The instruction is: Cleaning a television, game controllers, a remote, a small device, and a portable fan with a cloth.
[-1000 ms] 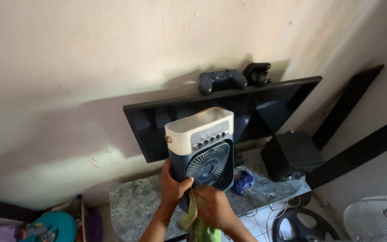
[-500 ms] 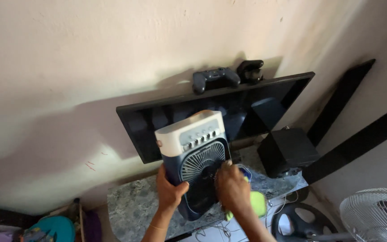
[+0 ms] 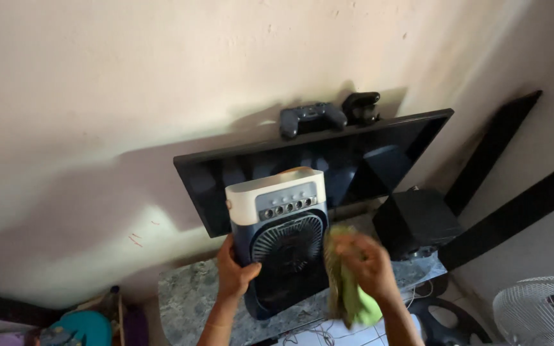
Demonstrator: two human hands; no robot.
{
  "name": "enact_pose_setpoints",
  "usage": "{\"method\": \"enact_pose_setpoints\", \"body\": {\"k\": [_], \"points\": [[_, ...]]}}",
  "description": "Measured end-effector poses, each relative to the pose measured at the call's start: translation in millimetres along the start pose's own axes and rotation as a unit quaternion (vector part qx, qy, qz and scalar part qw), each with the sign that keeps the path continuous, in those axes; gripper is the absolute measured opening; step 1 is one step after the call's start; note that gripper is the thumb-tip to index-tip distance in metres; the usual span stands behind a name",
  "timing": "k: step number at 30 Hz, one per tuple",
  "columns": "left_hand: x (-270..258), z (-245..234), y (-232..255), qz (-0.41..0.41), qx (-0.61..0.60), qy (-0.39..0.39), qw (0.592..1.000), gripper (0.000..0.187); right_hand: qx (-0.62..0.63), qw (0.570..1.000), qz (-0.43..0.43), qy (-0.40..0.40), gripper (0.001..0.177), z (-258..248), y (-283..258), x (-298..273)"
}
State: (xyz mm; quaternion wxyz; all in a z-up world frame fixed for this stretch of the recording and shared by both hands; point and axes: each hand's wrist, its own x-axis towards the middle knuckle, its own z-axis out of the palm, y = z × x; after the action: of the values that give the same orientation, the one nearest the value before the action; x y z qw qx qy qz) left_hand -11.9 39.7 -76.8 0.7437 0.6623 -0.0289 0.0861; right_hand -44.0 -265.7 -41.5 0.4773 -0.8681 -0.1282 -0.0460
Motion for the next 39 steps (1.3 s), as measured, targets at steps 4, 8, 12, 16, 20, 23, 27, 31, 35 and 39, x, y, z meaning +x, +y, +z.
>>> {"method": "enact_pose_setpoints", "body": {"k": [4,8,12,16,20,23,27,31,35,39], "points": [[-3,24,-1,0.003,-0.058,-0.029,0.998,0.074,-0.028,0.981,-0.038,0.19,0.053,21,-74,21],[2,36,-18,-0.033,-0.132,-0.051,0.989,0.066,-0.402,0.873,-0.122,0.248,0.077,66,-105,25],[-1,29,-6,-0.063,-0.105,-0.014,0.992,0.067,-0.305,0.922,-0.179,0.156,0.06,81,-62,-6],[-9,34,-2,-0.058,-0.116,-0.034,0.991,0.068,-0.258,0.908,-0.296,0.143,0.057,73,-48,8],[-24,53,16,-0.046,-0.052,-0.015,0.997,0.062,-0.238,0.9,-0.191,0.311,0.048,60,-60,46],[-28,59,64,0.009,0.075,0.019,0.997,0.061,-0.13,0.913,-0.121,0.366,0.041,55,-73,46],[-31,70,54,-0.076,0.209,0.06,0.973,0.071,-0.027,0.945,-0.173,0.274,0.037,66,-118,26],[-38,73,66,-0.003,0.271,0.06,0.961,0.058,-0.09,0.935,-0.243,0.242,0.037,52,-127,34],[-45,75,89,-0.025,0.196,0.043,0.979,0.056,-0.13,0.907,-0.085,0.391,0.033,42,-89,70],[-47,74,76,0.049,0.211,0.065,0.974,0.062,-0.083,0.906,-0.044,0.413,0.031,29,-62,81]]}}
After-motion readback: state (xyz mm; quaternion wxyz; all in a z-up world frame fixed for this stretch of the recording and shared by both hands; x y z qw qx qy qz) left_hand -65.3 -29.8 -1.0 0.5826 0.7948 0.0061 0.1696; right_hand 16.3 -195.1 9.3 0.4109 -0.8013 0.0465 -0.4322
